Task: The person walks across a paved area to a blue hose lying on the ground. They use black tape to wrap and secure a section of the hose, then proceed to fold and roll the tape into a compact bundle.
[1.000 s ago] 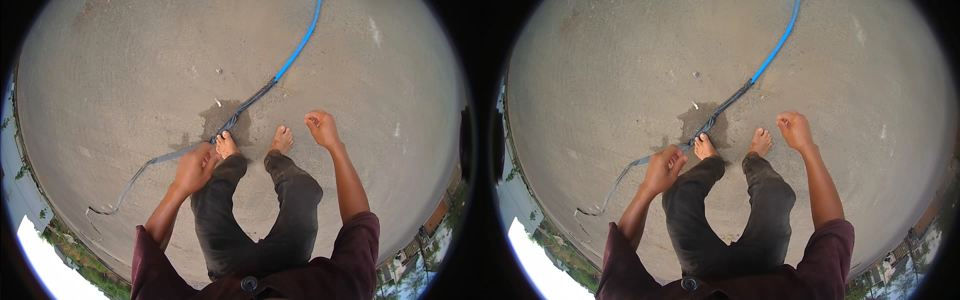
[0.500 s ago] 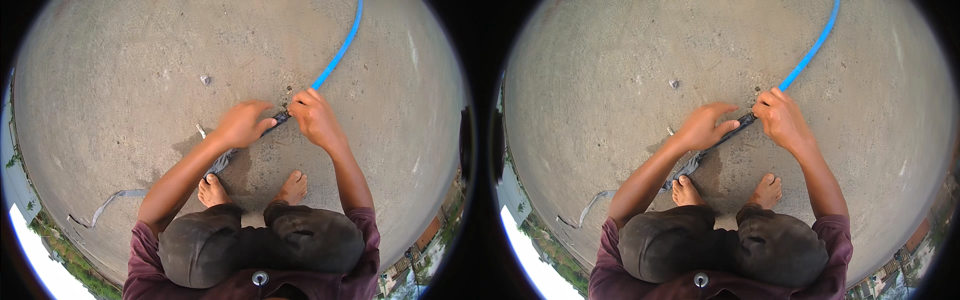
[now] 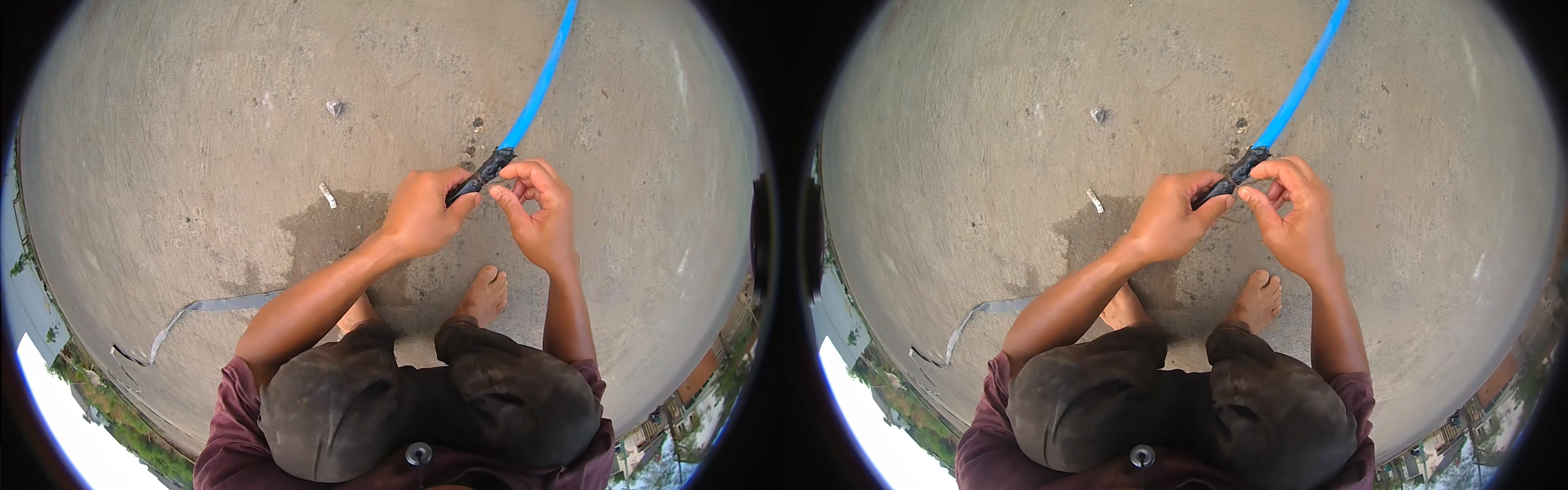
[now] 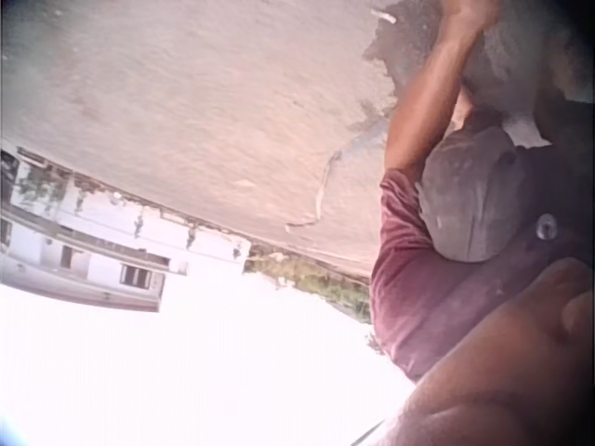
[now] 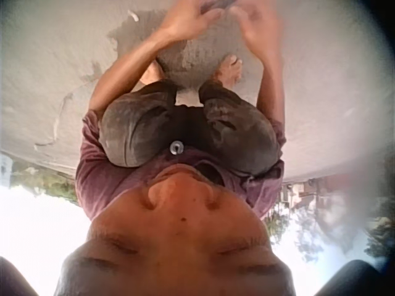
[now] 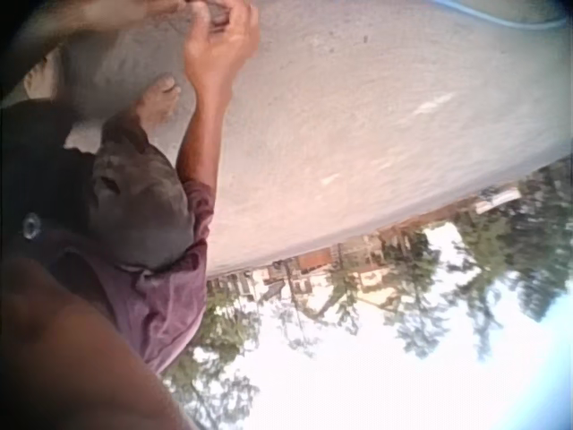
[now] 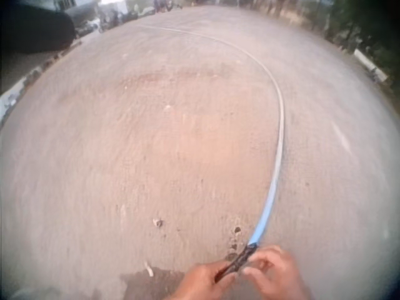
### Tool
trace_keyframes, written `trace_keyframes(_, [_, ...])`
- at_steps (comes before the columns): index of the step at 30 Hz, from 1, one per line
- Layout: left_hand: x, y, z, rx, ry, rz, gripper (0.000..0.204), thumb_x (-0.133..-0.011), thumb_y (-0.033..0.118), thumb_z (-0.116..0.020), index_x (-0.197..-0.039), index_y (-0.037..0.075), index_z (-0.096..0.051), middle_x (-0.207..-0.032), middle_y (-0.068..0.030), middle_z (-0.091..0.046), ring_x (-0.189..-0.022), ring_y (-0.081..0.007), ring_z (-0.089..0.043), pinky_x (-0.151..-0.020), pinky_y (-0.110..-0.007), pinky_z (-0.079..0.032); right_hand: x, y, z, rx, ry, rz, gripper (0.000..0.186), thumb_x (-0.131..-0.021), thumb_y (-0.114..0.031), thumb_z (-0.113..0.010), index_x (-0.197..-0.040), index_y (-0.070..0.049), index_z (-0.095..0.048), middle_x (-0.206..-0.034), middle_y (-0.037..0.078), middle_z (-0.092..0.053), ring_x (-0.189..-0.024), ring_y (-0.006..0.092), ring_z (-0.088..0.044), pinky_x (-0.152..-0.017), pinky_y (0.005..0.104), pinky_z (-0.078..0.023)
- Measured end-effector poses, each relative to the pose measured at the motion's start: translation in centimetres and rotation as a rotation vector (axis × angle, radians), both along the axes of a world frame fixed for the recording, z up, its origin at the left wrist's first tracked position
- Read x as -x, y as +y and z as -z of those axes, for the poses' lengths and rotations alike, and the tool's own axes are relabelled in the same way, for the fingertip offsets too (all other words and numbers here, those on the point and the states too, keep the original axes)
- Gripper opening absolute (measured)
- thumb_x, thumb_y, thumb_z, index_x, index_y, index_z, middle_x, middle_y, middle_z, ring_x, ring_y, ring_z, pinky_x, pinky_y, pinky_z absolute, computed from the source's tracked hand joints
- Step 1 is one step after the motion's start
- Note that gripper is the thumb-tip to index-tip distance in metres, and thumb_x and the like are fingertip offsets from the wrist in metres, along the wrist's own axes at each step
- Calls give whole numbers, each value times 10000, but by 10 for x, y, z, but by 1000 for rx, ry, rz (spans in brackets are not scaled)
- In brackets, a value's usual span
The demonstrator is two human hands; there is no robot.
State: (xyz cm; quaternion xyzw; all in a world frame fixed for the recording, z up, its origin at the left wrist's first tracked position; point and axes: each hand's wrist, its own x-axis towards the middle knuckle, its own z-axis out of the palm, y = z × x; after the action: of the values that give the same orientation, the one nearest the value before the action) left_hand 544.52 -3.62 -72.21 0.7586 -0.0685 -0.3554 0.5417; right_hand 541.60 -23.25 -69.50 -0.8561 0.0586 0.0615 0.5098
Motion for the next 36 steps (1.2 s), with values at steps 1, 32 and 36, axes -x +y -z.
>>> trace_keyframes(1, [1, -2, -7, -80, -119, 7, 166, -946, 153, -705, -1010, 1, -688, -707, -113, -641, -620, -174, -642, -566, -365, -478, 1, -1, 0, -72, 53, 56, 116, -900, -97, -779, -945, -23, -701, -887, 48, -662, -695, 92, -573, -626, 261, -471])
trace_keyframes(32, [22, -13, -2, 82, 77, -115, 222, -940, 168, -690, -879, -45, -698, -652, -140, -654, -551, -196, -649, -531, -378, -481, 64, 13, 42, 287, -473, -34, 70, -839, -27, -771, -887, -28, -719, -781, 55, -645, -662, 221, -580, -579, 329, -438])
trace_keyframes(36, [22, -10, -4, 126, 169, -68, 229, -1012, 212, -654, -954, -4, -707, -732, -21, -655, -594, -77, -598, -536, -279, -463, 55, -5, 41, 78, -301, -31, 55, -872, -65, -767, -874, -25, -730, -791, 77, -689, -685, 235, -587, -609, 343, -444])
